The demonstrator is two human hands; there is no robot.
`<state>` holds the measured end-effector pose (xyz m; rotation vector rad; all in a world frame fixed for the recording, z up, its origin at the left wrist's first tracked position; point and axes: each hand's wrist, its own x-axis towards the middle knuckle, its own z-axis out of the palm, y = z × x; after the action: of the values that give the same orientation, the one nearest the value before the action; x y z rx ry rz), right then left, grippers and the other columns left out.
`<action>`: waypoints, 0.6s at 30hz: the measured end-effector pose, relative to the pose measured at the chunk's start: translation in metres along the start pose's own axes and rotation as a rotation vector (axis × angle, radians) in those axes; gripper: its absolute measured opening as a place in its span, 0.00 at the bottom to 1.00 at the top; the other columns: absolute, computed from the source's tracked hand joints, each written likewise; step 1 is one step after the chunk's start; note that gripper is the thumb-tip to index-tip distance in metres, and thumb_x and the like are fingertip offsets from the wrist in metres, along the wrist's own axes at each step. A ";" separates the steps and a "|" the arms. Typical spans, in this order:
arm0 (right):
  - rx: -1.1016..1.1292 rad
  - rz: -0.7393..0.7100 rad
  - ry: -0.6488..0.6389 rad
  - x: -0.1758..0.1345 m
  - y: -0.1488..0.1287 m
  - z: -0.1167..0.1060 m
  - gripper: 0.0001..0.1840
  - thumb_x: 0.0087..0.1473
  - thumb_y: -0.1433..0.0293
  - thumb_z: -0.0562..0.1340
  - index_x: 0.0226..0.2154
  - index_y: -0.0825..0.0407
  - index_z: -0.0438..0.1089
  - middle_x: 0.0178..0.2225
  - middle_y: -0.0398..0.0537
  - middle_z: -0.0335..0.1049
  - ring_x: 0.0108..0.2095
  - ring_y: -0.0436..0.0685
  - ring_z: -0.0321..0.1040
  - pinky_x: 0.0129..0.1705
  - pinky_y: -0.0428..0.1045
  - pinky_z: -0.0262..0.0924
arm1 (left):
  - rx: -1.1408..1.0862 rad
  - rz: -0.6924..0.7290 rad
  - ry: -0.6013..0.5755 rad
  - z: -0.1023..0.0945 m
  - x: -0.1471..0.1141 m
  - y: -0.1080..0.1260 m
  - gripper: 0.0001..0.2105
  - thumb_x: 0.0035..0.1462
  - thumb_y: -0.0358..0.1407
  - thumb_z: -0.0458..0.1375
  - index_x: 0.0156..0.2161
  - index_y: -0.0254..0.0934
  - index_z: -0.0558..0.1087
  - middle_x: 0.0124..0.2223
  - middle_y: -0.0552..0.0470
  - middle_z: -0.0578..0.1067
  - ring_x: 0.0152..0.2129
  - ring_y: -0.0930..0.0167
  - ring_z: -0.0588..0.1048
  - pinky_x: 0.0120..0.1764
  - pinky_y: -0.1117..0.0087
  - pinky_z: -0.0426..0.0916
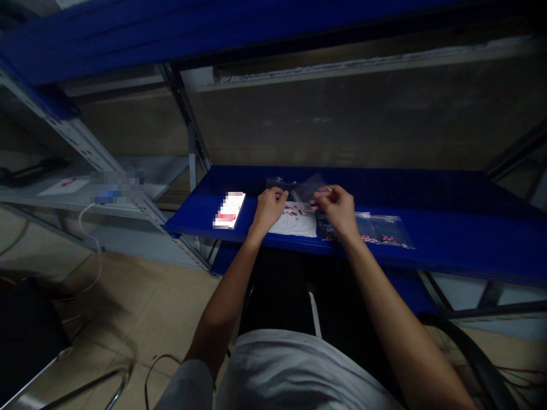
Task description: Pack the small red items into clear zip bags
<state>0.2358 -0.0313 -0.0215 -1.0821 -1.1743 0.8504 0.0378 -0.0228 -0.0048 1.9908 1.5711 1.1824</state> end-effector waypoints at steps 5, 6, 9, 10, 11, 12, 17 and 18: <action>0.241 0.032 0.190 -0.031 0.004 0.006 0.23 0.43 0.60 0.73 0.39 0.49 0.67 0.30 0.42 0.75 0.32 0.55 0.77 0.38 0.53 0.77 | -0.246 -0.076 -0.164 0.023 -0.002 0.013 0.11 0.67 0.41 0.60 0.42 0.34 0.78 0.41 0.43 0.83 0.39 0.65 0.82 0.45 0.66 0.74; 0.262 0.043 0.207 -0.038 0.004 0.007 0.23 0.43 0.60 0.73 0.40 0.49 0.67 0.30 0.42 0.75 0.32 0.54 0.77 0.39 0.53 0.77 | -0.318 -0.107 -0.206 0.028 -0.003 0.015 0.09 0.66 0.39 0.61 0.43 0.34 0.78 0.41 0.44 0.83 0.37 0.66 0.82 0.42 0.68 0.74; 0.285 0.092 0.218 -0.053 0.002 0.001 0.25 0.42 0.62 0.75 0.41 0.48 0.67 0.31 0.41 0.75 0.33 0.54 0.77 0.40 0.53 0.77 | -0.511 -0.144 -0.292 0.035 -0.005 0.018 0.07 0.62 0.31 0.62 0.45 0.34 0.76 0.39 0.46 0.82 0.33 0.71 0.80 0.36 0.73 0.73; 0.281 0.114 0.210 -0.056 -0.001 -0.003 0.25 0.41 0.62 0.75 0.41 0.47 0.68 0.32 0.42 0.75 0.34 0.55 0.77 0.39 0.52 0.76 | -0.554 -0.136 -0.317 0.035 -0.005 0.019 0.07 0.62 0.30 0.62 0.45 0.34 0.75 0.38 0.47 0.81 0.32 0.72 0.80 0.34 0.75 0.72; 0.268 0.135 0.200 -0.058 -0.003 -0.008 0.25 0.41 0.62 0.75 0.41 0.47 0.69 0.33 0.42 0.76 0.35 0.55 0.77 0.38 0.51 0.75 | -0.584 -0.125 -0.341 0.033 -0.005 0.019 0.07 0.61 0.29 0.61 0.45 0.33 0.75 0.37 0.49 0.80 0.31 0.73 0.79 0.33 0.76 0.71; 0.243 0.155 0.186 -0.058 -0.007 -0.013 0.25 0.41 0.61 0.75 0.41 0.47 0.70 0.34 0.43 0.76 0.36 0.55 0.76 0.36 0.49 0.74 | -0.601 -0.113 -0.364 0.030 -0.005 0.019 0.07 0.61 0.29 0.61 0.45 0.34 0.76 0.35 0.50 0.80 0.29 0.74 0.78 0.31 0.77 0.70; 0.043 0.221 0.018 -0.058 -0.022 -0.041 0.17 0.41 0.60 0.74 0.34 0.51 0.76 0.30 0.45 0.75 0.28 0.51 0.69 0.26 0.44 0.59 | -0.601 -0.006 -0.466 0.014 -0.001 0.019 0.10 0.61 0.29 0.61 0.47 0.34 0.79 0.37 0.50 0.80 0.28 0.75 0.75 0.32 0.76 0.69; 0.023 0.227 -0.036 -0.059 -0.023 -0.044 0.17 0.41 0.61 0.75 0.33 0.51 0.76 0.29 0.44 0.74 0.27 0.50 0.67 0.25 0.44 0.57 | -0.598 0.014 -0.469 0.013 -0.001 0.019 0.11 0.60 0.30 0.62 0.47 0.34 0.80 0.37 0.49 0.80 0.28 0.75 0.75 0.33 0.76 0.69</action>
<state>0.2658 -0.1020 -0.0175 -1.2010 -1.0821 1.0605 0.0598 -0.0274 0.0008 1.7028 0.8475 0.9454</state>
